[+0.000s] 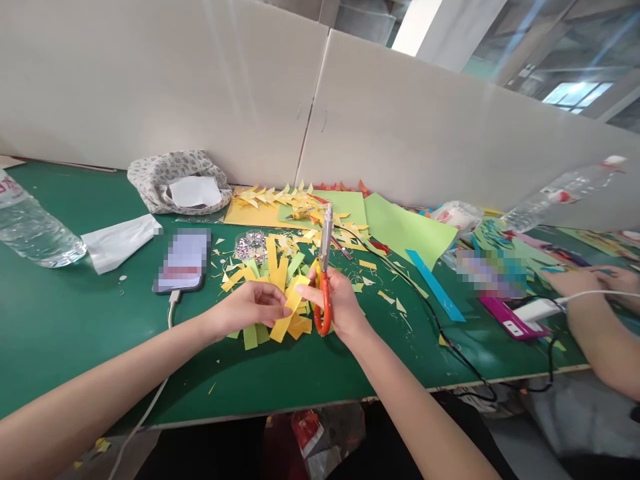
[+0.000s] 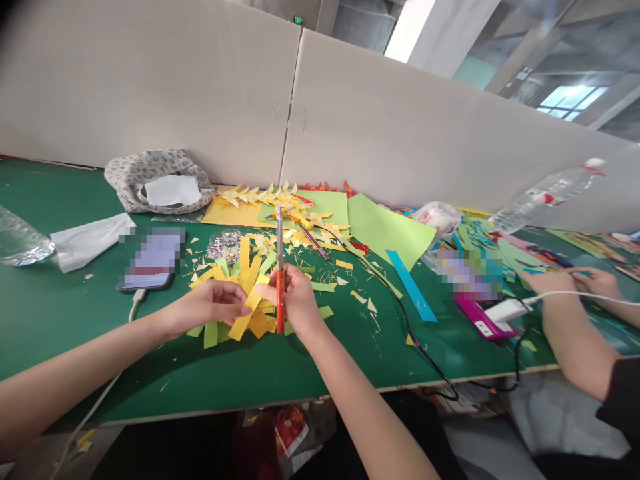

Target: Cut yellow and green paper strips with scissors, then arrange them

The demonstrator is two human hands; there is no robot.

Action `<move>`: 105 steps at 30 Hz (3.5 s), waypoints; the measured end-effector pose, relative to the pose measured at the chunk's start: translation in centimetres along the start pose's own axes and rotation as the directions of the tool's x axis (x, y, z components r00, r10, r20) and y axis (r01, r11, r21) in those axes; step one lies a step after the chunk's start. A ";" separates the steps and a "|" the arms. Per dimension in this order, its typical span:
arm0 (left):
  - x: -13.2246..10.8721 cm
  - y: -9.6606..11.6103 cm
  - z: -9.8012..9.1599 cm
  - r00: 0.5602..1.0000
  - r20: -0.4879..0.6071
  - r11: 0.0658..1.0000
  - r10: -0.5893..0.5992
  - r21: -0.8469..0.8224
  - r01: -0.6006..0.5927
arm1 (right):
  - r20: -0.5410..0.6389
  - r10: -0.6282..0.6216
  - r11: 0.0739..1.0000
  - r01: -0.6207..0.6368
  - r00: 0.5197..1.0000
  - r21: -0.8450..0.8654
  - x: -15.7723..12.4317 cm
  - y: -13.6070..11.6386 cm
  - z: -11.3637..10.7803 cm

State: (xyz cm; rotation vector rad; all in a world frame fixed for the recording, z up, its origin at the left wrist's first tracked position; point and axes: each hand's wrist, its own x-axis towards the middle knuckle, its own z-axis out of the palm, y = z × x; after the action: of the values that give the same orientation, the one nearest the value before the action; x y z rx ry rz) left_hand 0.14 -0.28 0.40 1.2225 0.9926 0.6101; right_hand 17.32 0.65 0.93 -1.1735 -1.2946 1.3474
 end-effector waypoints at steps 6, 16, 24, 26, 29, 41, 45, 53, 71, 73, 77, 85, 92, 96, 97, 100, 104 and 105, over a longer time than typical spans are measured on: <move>0.3 0.2 -1.1 0.984 -0.177 0.970 0.028 -0.232 -0.069 | -0.025 0.063 0.995 -0.061 0.998 0.084 0.2 -0.8 -0.7; 0.7 -0.5 -1.1 0.979 -0.198 0.899 0.044 -0.420 -0.125 | -0.003 -0.004 0.993 0.005 1.000 0.119 -0.1 0.2 0.5; 0.8 -0.7 -1.1 0.946 -0.292 0.915 0.137 -0.330 -0.234 | -0.023 -0.159 0.872 0.130 0.987 -0.472 -0.5 0.2 0.0; 0.8 -0.8 -1.3 0.931 -0.329 0.912 0.160 -0.311 -0.267 | -0.018 -0.270 0.676 0.177 0.963 -0.716 -0.6 0.1 -0.4; 0.8 -0.8 -1.4 0.921 -0.353 0.909 0.165 -0.308 -0.281 | 0.046 -0.404 0.371 0.210 0.914 -0.905 -0.5 0.3 -0.7; 0.8 -0.9 -1.3 0.928 -0.319 0.910 0.193 -0.295 -0.291 | 0.177 -0.416 0.140 0.255 0.892 -0.957 -0.4 0.9 -0.8; 0.8 -1.0 -1.3 0.929 -0.313 0.903 0.197 -0.311 -0.296 | 0.186 -0.439 0.152 0.276 0.879 -0.949 -0.4 1.0 -0.8; 0.8 -0.9 -1.4 0.939 -0.294 0.899 0.179 -0.340 -0.277 | 0.196 -0.446 0.151 0.289 0.873 -0.945 -0.4 1.0 -0.9; 0.8 -0.9 -1.4 0.952 -0.270 0.883 0.148 -0.398 -0.250 | 0.190 -0.456 0.171 0.295 0.869 -0.940 -0.4 0.9 -1.2; 0.8 -0.9 -1.4 0.951 -0.274 0.887 0.146 -0.389 -0.248 | 0.191 -0.463 0.175 0.300 0.865 -0.938 -0.3 0.9 -1.2; 0.8 -0.7 -1.3 0.952 -0.271 0.888 0.141 -0.390 -0.243 | 0.188 -0.477 0.178 0.304 0.858 -0.936 -0.3 1.1 -1.3; 0.8 -0.8 -1.5 0.953 -0.278 0.891 0.117 -0.395 -0.225 | -0.004 -0.375 0.529 0.211 0.927 -0.822 -0.2 0.6 -1.1; 0.4 -0.6 -0.8 0.866 -0.350 0.921 0.357 -0.023 -0.389 | 0.044 0.110 0.977 -0.100 0.993 -0.187 0.0 -0.3 -0.9; -0.1 -0.7 -0.6 0.768 -0.193 0.778 0.610 0.331 -0.534 | 0.103 0.153 0.985 -0.160 0.983 0.065 0.1 -0.5 -0.5; -0.2 -0.8 -0.5 0.752 -0.146 0.735 0.643 0.393 -0.552 | 0.091 0.138 0.985 -0.147 0.986 0.093 0.1 -0.5 -0.4; -0.2 -0.8 -0.3 0.756 -0.098 0.708 0.647 0.447 -0.548 | 0.036 0.092 0.989 -0.095 0.995 0.117 0.1 -0.4 -0.5; 0.0 -0.6 -0.1 0.874 -0.208 0.887 0.438 0.260 -0.382 | -0.001 0.068 0.990 -0.068 0.998 0.123 0.2 -0.1 -0.6; 0.0 -0.6 -0.1 0.899 -0.200 0.913 0.389 0.218 -0.346 | -0.019 0.064 0.990 -0.061 0.998 0.125 0.3 0.0 -0.6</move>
State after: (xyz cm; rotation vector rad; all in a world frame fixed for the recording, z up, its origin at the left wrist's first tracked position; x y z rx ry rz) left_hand 0.03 -0.37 -0.21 1.5405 1.0389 1.0044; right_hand 17.86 1.00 0.94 -1.1488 -1.1488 1.4346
